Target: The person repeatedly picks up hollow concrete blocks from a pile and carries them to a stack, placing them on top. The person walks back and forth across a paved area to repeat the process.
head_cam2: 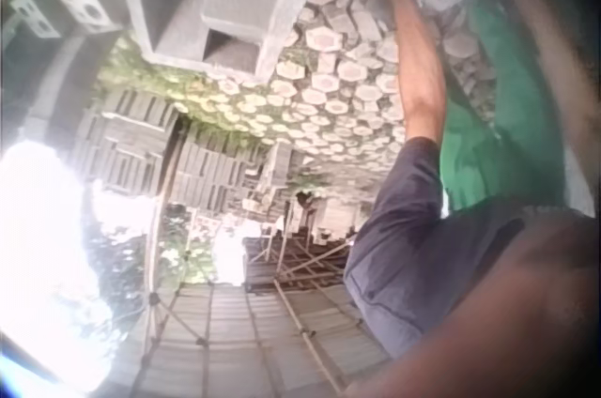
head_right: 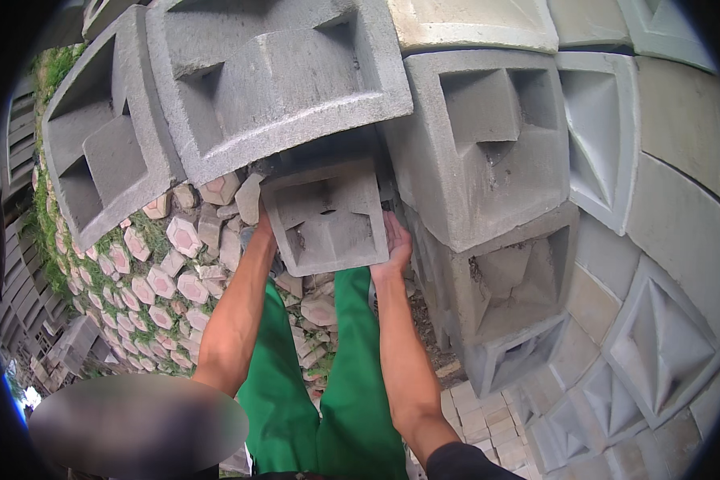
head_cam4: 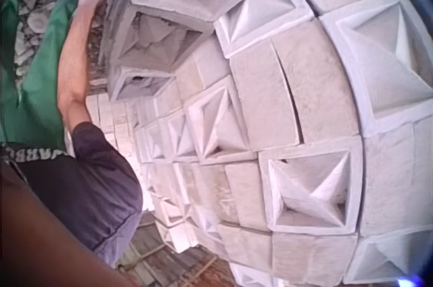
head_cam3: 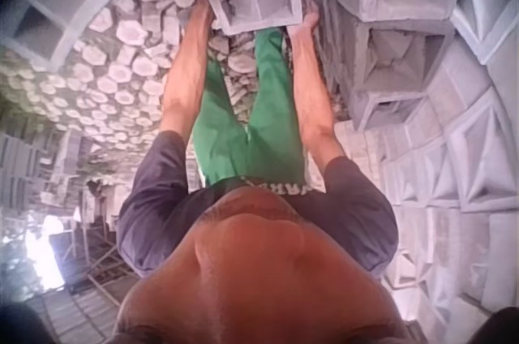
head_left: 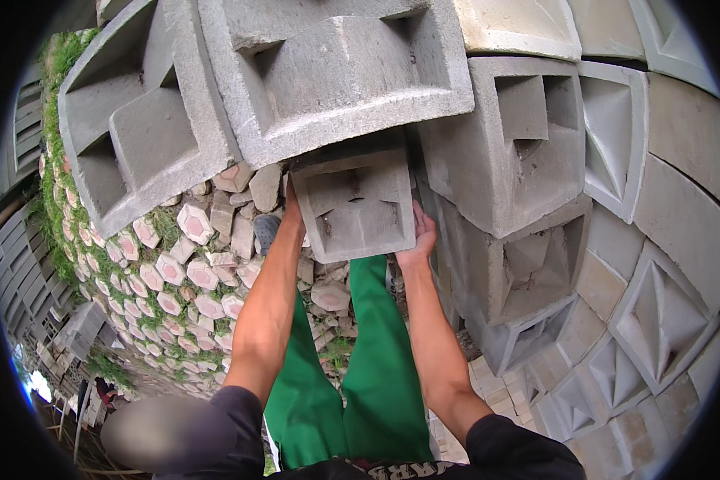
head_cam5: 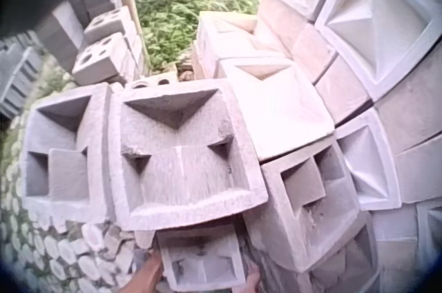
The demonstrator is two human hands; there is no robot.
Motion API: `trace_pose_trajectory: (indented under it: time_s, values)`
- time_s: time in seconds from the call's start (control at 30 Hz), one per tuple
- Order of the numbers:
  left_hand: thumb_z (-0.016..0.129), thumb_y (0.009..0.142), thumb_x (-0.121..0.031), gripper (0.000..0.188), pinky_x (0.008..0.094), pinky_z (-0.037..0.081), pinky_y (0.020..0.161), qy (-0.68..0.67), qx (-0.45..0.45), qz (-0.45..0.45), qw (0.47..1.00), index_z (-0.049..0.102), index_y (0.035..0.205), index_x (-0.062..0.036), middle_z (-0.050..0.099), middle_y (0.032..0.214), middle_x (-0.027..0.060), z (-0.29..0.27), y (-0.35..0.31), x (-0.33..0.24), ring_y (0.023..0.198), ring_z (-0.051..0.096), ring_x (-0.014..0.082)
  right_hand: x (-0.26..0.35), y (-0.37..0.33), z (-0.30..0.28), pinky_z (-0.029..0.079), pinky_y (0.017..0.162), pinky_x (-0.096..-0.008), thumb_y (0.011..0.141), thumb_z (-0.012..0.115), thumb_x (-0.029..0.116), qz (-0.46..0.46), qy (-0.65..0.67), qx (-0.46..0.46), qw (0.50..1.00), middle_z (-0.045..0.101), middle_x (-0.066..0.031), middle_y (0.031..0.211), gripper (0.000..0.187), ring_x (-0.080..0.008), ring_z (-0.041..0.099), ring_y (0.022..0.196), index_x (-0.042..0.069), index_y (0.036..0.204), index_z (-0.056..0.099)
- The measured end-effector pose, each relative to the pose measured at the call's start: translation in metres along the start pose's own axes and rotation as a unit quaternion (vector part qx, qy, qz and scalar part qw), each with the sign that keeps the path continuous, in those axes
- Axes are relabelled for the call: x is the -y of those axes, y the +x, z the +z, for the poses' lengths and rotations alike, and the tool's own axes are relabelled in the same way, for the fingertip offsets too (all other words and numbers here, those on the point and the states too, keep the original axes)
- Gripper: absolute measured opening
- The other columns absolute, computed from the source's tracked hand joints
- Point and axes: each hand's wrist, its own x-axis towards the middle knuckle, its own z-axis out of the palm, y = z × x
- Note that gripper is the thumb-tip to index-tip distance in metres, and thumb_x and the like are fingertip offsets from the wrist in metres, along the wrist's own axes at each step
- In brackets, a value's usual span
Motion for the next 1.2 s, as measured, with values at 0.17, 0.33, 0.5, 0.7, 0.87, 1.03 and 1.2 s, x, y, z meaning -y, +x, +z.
trace_pose_trajectory:
  time_s: [0.17, 0.33, 0.5, 0.7, 0.87, 1.03, 1.2]
  values:
    - [0.037, 0.096, -0.039, 0.046, 0.0380, 0.051, 0.084, -0.021, 0.020, -0.014, 0.999, 0.051, 0.124, -0.0053, 0.058, 0.116, 0.0123, -0.001, 0.002, 0.002, 0.100, 0.060, 0.0247, -0.021, -0.020, 0.015, 0.031, 0.106, -0.0478, 0.090, 0.030, 0.040, 0.070, 0.201, -0.070, 0.975, 0.047, -0.0121, 0.135, 0.056, -0.0301, 0.043, 0.124, 0.005, 0.129, 0.049]
    - [0.041, 0.095, -0.034, 0.041, 0.0376, 0.052, 0.083, -0.043, -0.001, -0.038, 0.998, 0.052, 0.122, -0.0052, 0.058, 0.114, 0.0118, 0.003, 0.003, 0.001, 0.099, 0.060, 0.0242, -0.031, -0.030, 0.029, 0.034, 0.103, -0.0485, 0.090, 0.031, 0.041, 0.090, 0.160, -0.025, 0.983, 0.049, -0.0110, 0.132, 0.052, -0.0314, 0.044, 0.123, 0.009, 0.125, 0.053]
    - [0.042, 0.095, -0.031, 0.037, 0.0342, 0.052, 0.081, 0.018, -0.052, -0.022, 0.998, 0.055, 0.117, -0.0041, 0.061, 0.107, 0.0090, 0.017, 0.009, -0.011, 0.095, 0.060, 0.0212, -0.029, -0.027, 0.036, 0.035, 0.103, -0.0473, 0.092, 0.031, 0.038, 0.078, 0.159, 0.018, 0.984, 0.050, -0.0105, 0.131, 0.048, -0.0317, 0.044, 0.123, 0.010, 0.125, 0.053]
    - [0.030, 0.098, -0.038, 0.048, 0.0383, 0.049, 0.088, -0.163, -0.098, -0.027, 0.981, 0.052, 0.121, -0.0026, 0.060, 0.112, 0.0132, 0.037, 0.047, -0.018, 0.100, 0.059, 0.0254, -0.002, 0.002, 0.072, 0.033, 0.104, -0.0476, 0.095, 0.029, 0.033, 0.074, 0.157, 0.036, 0.984, 0.048, -0.0108, 0.133, 0.046, -0.0319, 0.043, 0.123, 0.008, 0.126, 0.051]
    - [0.031, 0.097, -0.041, 0.048, 0.0362, 0.050, 0.086, -0.196, -0.050, -0.065, 0.977, 0.052, 0.121, -0.0042, 0.060, 0.112, 0.0115, 0.034, 0.065, -0.024, 0.099, 0.059, 0.0233, 0.001, 0.007, 0.081, 0.033, 0.104, -0.0467, 0.094, 0.028, 0.032, 0.078, 0.172, 0.048, 0.981, 0.045, -0.0108, 0.136, 0.047, -0.0316, 0.042, 0.124, 0.007, 0.128, 0.049]
    - [0.032, 0.097, -0.044, 0.049, 0.0342, 0.051, 0.083, -0.172, 0.003, -0.079, 0.982, 0.052, 0.121, -0.0059, 0.060, 0.112, 0.0097, 0.031, 0.072, -0.027, 0.097, 0.059, 0.0212, -0.002, 0.015, 0.076, 0.033, 0.103, -0.0479, 0.094, 0.034, 0.038, 0.069, 0.169, 0.108, 0.977, 0.047, -0.0115, 0.134, 0.049, -0.0320, 0.042, 0.123, 0.007, 0.127, 0.050]
    - [0.037, 0.097, -0.041, 0.046, 0.0311, 0.051, 0.080, -0.001, 0.044, 0.036, 0.998, 0.053, 0.120, -0.0051, 0.061, 0.106, 0.0076, 0.036, 0.045, -0.026, 0.093, 0.059, 0.0164, -0.001, 0.012, 0.075, 0.031, 0.105, -0.0457, 0.093, 0.031, 0.035, 0.076, 0.145, 0.092, 0.982, 0.045, -0.0085, 0.136, 0.047, -0.0299, 0.039, 0.126, 0.009, 0.128, 0.049]
